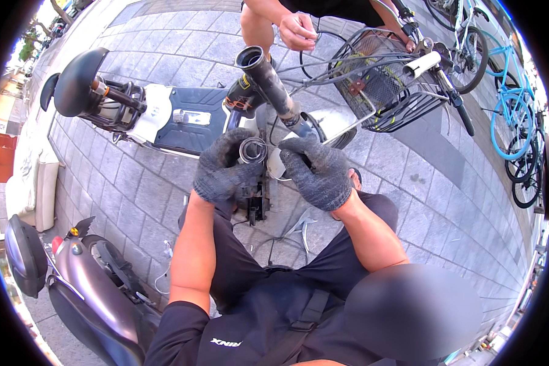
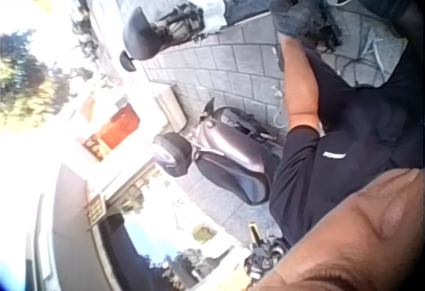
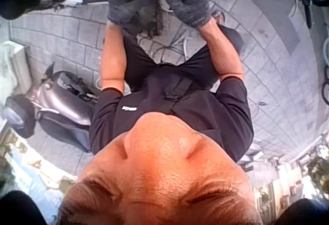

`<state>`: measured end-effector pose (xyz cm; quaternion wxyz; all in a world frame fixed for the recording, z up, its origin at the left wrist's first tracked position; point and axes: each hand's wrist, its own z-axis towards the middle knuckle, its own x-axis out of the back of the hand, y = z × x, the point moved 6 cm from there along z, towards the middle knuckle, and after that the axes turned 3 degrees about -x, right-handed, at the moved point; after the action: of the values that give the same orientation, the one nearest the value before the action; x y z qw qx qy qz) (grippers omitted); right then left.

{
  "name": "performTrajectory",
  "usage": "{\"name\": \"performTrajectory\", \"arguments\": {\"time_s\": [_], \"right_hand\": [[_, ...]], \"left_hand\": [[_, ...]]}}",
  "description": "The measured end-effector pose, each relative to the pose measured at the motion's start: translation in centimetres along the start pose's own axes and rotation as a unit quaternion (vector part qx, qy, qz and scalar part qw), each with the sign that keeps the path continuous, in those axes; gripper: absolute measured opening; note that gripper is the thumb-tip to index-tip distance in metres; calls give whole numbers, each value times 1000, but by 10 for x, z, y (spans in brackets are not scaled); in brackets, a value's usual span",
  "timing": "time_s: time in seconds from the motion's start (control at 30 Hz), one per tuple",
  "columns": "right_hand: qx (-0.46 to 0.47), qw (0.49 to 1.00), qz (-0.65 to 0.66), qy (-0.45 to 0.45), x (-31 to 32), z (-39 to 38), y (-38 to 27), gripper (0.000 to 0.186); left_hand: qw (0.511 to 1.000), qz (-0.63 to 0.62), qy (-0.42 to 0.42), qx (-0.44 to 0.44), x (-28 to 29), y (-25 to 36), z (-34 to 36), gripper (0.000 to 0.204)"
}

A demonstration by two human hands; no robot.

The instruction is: The person uses pliers to remove a metal clamp from the handlebar stem of a white electric scooter. They then use a power drill to remove a bolt from the stem and manually remove a small metal ring from the assembly.

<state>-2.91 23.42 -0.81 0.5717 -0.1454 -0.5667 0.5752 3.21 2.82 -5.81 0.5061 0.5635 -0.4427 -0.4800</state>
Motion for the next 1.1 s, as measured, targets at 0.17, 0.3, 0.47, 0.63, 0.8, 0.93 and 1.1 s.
{"name": "performTrajectory", "arguments": {"time_s": [0.17,0.3,0.47,0.63,0.8,0.93,1.1], "right_hand": [[-15,999,31,13,-8,-3,4,21],[14,1000,8,26,-14,-5,7,21],[19,999,36,2,-16,-3,-1,22],[46,999,12,-26,-18,-2,-1,25],[85,996,19,-30,-18,0,-7,23],[117,992,-35,26,-9,4,-5,24],[88,996,-33,0,-18,-1,0,21]], "left_hand": [[1000,6,-2,-28,0,-6,1,70],[996,67,3,-63,5,-5,0,67],[998,40,19,-39,6,-5,-4,63],[995,72,14,-62,7,-8,-4,61],[991,103,26,-85,10,-7,-4,61],[982,150,30,-111,14,-12,-5,64],[969,201,45,-135,16,-14,-3,61]]}}
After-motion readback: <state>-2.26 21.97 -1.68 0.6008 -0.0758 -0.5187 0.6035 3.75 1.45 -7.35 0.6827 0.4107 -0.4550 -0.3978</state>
